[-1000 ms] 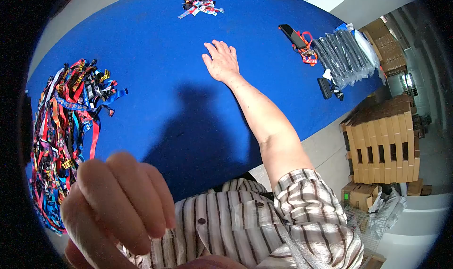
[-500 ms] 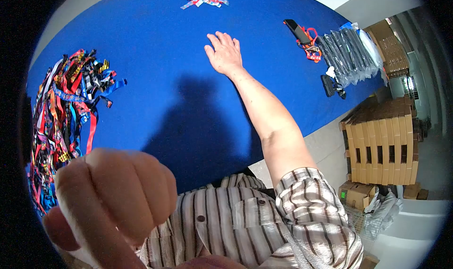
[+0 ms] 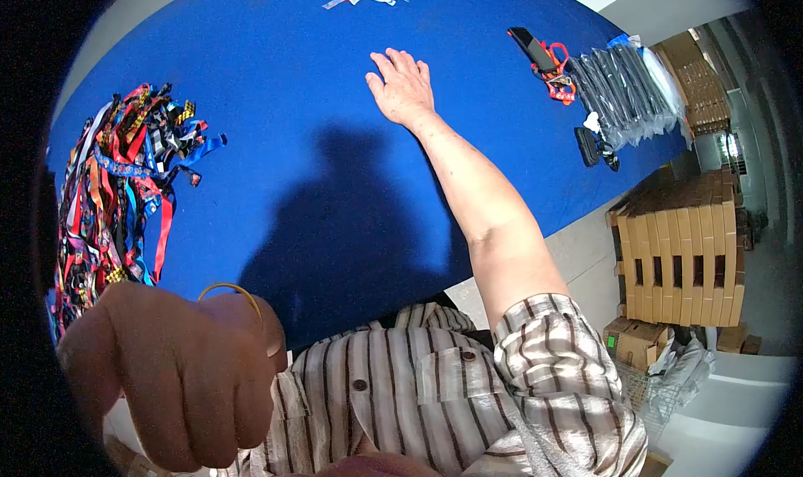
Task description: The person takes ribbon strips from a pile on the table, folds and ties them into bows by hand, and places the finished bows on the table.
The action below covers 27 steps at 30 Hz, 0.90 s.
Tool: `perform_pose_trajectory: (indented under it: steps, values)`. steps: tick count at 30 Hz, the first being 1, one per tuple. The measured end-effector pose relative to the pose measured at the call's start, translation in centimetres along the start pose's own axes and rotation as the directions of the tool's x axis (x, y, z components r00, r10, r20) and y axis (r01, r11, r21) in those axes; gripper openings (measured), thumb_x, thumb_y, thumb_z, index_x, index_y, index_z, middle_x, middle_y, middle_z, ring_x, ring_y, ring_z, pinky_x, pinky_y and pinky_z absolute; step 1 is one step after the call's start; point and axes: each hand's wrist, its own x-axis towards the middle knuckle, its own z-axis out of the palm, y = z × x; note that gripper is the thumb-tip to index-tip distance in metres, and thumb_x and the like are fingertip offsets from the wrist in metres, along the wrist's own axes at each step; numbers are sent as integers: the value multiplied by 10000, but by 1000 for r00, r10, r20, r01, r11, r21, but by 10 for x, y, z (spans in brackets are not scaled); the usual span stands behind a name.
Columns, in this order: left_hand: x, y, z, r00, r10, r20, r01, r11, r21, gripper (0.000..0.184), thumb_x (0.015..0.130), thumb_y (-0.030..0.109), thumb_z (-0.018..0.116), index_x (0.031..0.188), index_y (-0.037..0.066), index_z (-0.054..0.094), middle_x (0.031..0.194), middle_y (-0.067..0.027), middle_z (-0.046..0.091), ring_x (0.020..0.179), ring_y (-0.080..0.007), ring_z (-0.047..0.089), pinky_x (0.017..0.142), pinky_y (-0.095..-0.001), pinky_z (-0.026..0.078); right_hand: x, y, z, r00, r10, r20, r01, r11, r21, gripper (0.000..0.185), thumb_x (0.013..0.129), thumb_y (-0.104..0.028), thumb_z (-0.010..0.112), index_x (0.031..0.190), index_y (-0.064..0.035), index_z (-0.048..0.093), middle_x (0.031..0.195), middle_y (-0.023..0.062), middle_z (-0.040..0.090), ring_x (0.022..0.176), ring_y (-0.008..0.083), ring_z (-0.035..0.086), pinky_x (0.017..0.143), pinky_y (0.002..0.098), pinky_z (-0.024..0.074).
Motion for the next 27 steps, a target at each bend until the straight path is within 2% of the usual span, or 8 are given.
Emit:
perform_pose_trajectory:
  steps: [7,10,13,16,20,22,24,27]
  values:
    - [4,23,-11,990,-8,140,33,982,-184,423,1099,350,464,1203,-12,658,689,-46,576,454,-99,450,407,-202,398,0,2,0,1000,7,5,-8,1000,26,548,1034,-457,457,1521,-203,463,1608,123,385,1515,313,297,1233,536,193]
    - [1,23,-15,977,-39,208,69,987,-143,348,1073,219,462,862,-31,581,710,-249,630,500,-249,578,393,-332,370,-1,1,-2,1000,19,13,-20,998,53,550,1038,-454,451,1524,-197,459,1616,122,374,1522,313,285,1238,537,183]
    - [-5,8,-18,998,-34,-44,33,999,-21,362,1094,263,433,925,-22,579,649,-197,611,414,-219,511,348,-325,328,0,2,-2,999,38,23,-39,998,57,552,1040,-453,449,1524,-189,458,1618,121,371,1522,311,286,1240,537,182]
    - [-8,-21,-27,963,-97,-251,115,992,57,329,1090,265,448,975,-10,587,629,-156,593,401,-201,475,353,-327,315,-2,1,-6,999,45,13,-46,996,73,548,1042,-452,445,1519,-185,464,1616,114,377,1518,307,294,1241,537,176]
    - [18,-60,-22,922,-340,-188,321,939,-124,185,1035,185,553,1025,2,568,669,-112,567,511,-216,499,458,-365,365,-2,6,0,999,18,-51,-19,1000,-14,524,1027,-445,460,1484,-192,507,1577,103,434,1475,289,365,1192,513,266]
    - [12,-77,-15,926,-333,-175,310,939,-149,229,987,140,588,1135,-31,627,929,-157,650,786,-267,630,674,-372,471,-1,5,0,995,-36,-88,30,998,-64,506,1020,-447,464,1452,-195,539,1543,94,475,1439,273,411,1154,502,318]
    - [9,-87,-4,942,-268,-202,246,961,-126,279,972,89,582,1208,-45,648,1056,-171,686,893,-269,676,763,-352,521,0,7,2,989,-78,-129,66,993,-95,492,1018,-455,460,1422,-194,567,1513,85,507,1411,254,445,1125,501,352]
    - [10,-102,8,971,-66,-230,64,998,-15,290,1000,7,511,1263,-35,627,1049,-148,669,801,-198,619,705,-281,510,1,2,0,996,-50,-72,42,992,-116,514,1032,-465,448,1476,-216,518,1543,77,481,1442,240,417,1157,485,333]
